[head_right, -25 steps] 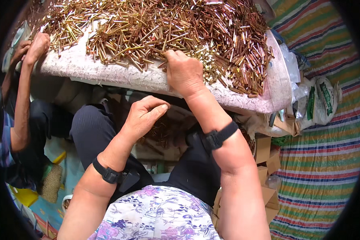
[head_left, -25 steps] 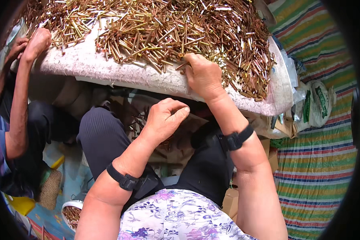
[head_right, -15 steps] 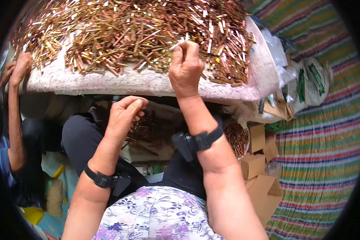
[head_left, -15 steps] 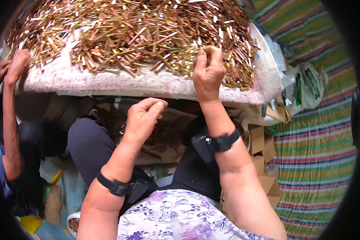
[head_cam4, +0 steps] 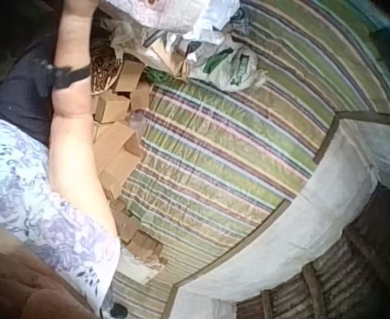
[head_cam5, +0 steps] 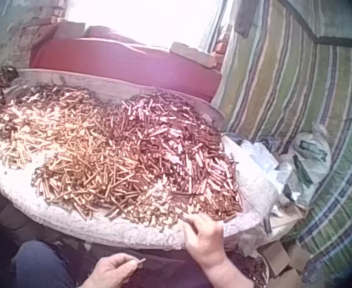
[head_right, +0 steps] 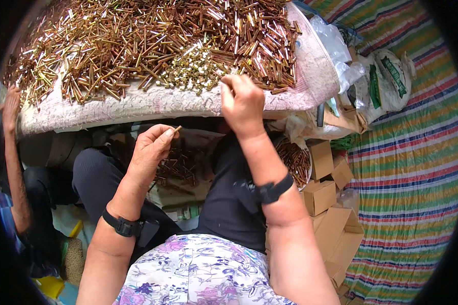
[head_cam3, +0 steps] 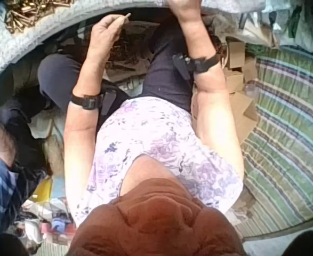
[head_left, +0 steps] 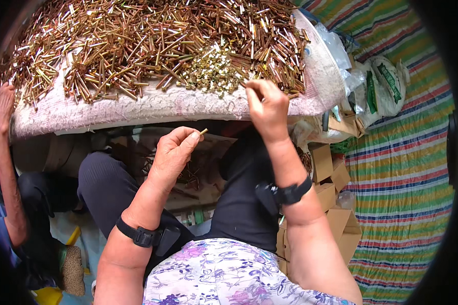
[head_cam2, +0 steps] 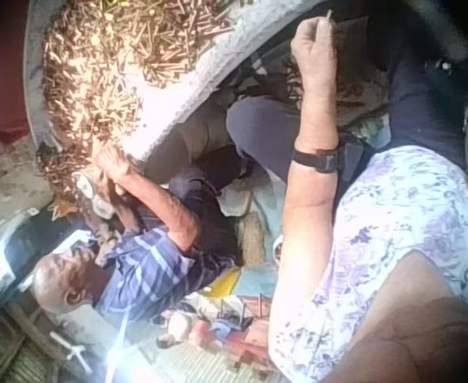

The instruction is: Sorting and inspecting long gold-toned bolts and washers by hand at a workshop table.

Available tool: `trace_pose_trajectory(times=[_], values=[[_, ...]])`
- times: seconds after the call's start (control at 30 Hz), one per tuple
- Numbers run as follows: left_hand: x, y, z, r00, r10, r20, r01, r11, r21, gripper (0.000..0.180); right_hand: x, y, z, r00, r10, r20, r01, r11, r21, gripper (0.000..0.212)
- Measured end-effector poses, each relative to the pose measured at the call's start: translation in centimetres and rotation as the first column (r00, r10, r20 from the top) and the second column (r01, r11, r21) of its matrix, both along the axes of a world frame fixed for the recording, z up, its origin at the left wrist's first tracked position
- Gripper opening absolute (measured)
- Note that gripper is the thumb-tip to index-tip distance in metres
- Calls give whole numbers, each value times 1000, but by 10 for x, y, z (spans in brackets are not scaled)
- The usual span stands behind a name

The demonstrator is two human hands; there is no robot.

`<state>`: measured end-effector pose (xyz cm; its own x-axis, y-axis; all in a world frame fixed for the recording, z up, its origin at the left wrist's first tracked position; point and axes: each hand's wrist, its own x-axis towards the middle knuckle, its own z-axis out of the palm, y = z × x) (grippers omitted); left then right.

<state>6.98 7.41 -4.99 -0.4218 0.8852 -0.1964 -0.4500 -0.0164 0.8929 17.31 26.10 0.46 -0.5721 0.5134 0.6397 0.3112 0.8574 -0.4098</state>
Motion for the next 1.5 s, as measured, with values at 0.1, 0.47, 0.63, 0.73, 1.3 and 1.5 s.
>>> trace_pose_trajectory(times=[0.1, 0.47, 0.63, 0.73, 1.3, 1.5], values=[[1, 3, 2, 999, 25, -28, -25, 1000, -1, 18, -8, 30, -4, 948, -171, 269, 102, 962, 253, 10], [-8, 0, 3, 983, -2, 185, -8, 998, 55, 14, 13, 12, 23, 848, 524, -80, -464, 661, -590, 15], [-7, -2, 4, 983, -60, 176, 44, 995, 93, 15, 21, -19, 13, 814, 580, 20, -437, 635, -637, 13], [-7, -4, 5, 988, -63, 141, 51, 995, 90, 14, 22, -25, 14, 811, 584, -16, -459, 621, -636, 11], [-2, -8, 11, 985, -91, 144, 91, 996, 12, 29, 3, -56, 3, 938, 339, -73, -259, 546, -796, 12], [-7, -6, 6, 971, -76, 228, 49, 991, 122, 25, 13, 44, 13, 931, -125, 341, 75, 985, 158, 11]])
